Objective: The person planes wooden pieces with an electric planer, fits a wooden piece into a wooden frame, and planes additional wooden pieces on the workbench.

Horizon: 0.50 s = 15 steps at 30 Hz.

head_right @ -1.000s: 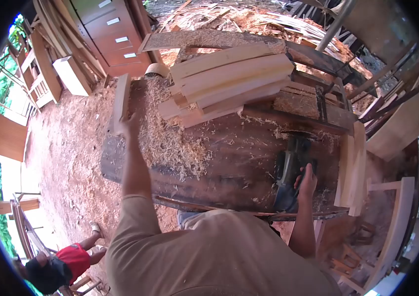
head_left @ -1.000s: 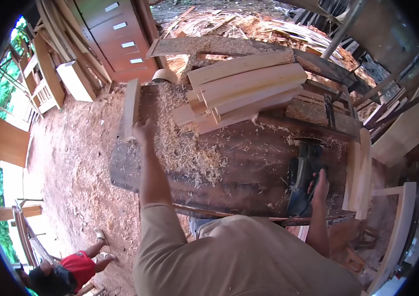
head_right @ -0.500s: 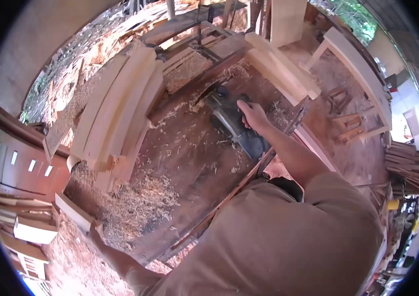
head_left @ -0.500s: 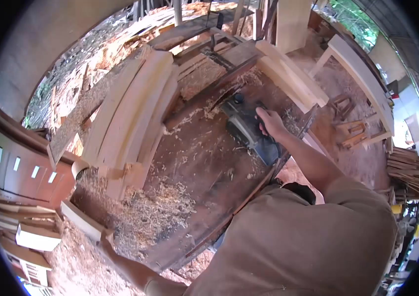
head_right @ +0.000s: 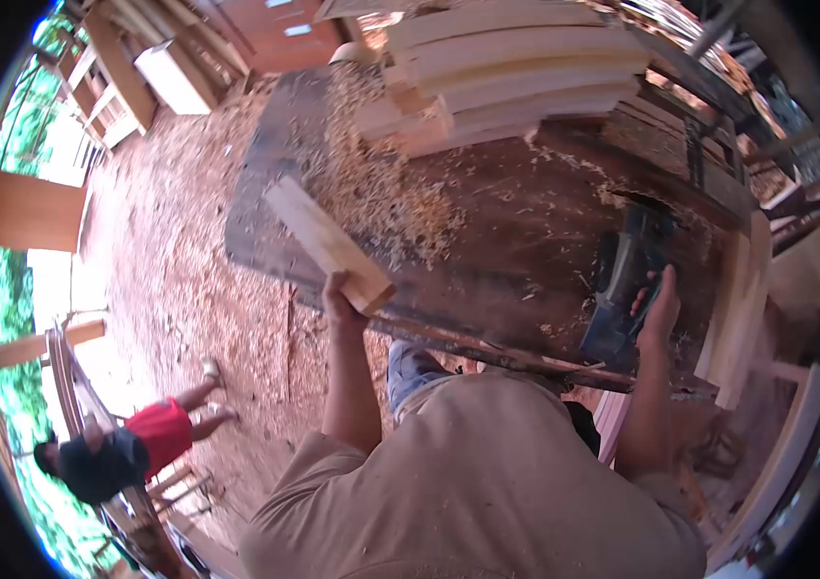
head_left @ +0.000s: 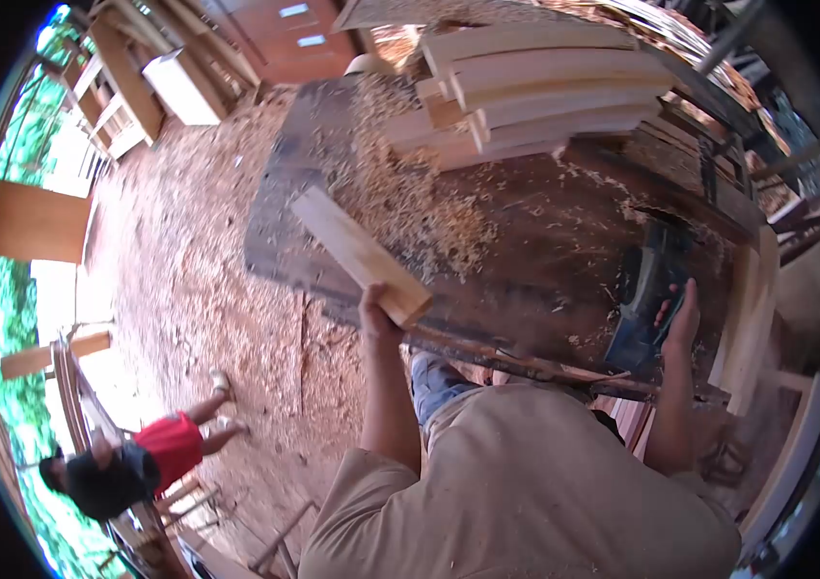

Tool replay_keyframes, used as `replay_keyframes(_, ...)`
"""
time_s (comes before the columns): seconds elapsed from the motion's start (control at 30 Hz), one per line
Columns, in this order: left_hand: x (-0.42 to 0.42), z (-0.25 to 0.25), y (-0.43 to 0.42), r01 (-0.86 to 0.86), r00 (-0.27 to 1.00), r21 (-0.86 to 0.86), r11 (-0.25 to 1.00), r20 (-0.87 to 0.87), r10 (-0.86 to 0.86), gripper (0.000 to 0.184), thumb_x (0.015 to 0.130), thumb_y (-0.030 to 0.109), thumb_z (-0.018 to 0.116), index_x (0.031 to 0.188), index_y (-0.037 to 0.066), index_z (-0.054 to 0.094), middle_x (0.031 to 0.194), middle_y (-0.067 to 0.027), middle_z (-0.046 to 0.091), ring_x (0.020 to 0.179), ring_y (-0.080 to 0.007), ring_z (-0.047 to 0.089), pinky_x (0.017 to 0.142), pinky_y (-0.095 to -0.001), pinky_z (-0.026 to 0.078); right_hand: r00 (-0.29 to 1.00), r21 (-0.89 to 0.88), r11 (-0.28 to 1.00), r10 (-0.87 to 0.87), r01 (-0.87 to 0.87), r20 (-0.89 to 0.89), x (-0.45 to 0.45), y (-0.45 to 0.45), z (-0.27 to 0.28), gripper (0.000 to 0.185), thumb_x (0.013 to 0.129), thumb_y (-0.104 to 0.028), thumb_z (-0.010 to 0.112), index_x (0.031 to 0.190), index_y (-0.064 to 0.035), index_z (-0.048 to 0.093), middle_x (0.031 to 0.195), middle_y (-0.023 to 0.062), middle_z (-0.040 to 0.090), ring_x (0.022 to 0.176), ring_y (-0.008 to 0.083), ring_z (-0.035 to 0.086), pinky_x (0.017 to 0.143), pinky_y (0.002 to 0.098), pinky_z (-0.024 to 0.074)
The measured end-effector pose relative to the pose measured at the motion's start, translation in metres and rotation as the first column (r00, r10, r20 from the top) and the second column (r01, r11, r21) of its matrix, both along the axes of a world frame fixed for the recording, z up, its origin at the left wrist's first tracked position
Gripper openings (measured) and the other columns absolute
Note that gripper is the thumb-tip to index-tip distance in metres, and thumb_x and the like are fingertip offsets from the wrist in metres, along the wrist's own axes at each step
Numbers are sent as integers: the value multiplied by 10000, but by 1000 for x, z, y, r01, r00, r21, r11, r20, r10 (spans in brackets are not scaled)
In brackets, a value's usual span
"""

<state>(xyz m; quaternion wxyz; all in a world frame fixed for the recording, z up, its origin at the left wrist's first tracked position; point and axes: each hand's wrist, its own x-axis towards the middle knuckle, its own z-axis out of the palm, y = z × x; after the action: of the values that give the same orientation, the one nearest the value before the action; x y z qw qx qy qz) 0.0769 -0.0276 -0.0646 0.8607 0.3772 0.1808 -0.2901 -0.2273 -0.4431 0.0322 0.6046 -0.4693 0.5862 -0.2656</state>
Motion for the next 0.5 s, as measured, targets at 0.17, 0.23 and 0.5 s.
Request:
replay_keyframes(0.17,-83,3,-10,-207,975,383,900,152,160,514,908,292,567,1271,-68,516,1144,-188,629,990,-343,652,878,-452,548,996,91,996,-35,27,86,6,10,13,536,938,-621,507,1039,-104,606,603,16,511,476,141,503,447,290,405)
replay_keyframes(0.23,-106,-35,-4,-179,976,567,804,206,72,560,946,403,481,1229,-75,551,1122,-215,648,962,-367,659,890,-457,523,996,105,994,7,-16,88,8,14,22,535,934,-632,503,1016,-112,596,598,13,499,473,139,494,451,290,408)
replay_keyframes(0.5,-97,12,32,195,817,976,100,-105,-567,604,821,570,663,852,-32,705,826,-240,702,815,-349,705,754,-441,536,922,83,924,379,-373,-76,4,44,44,514,949,-622,491,851,-120,532,553,5,463,393,140,443,370,289,387)
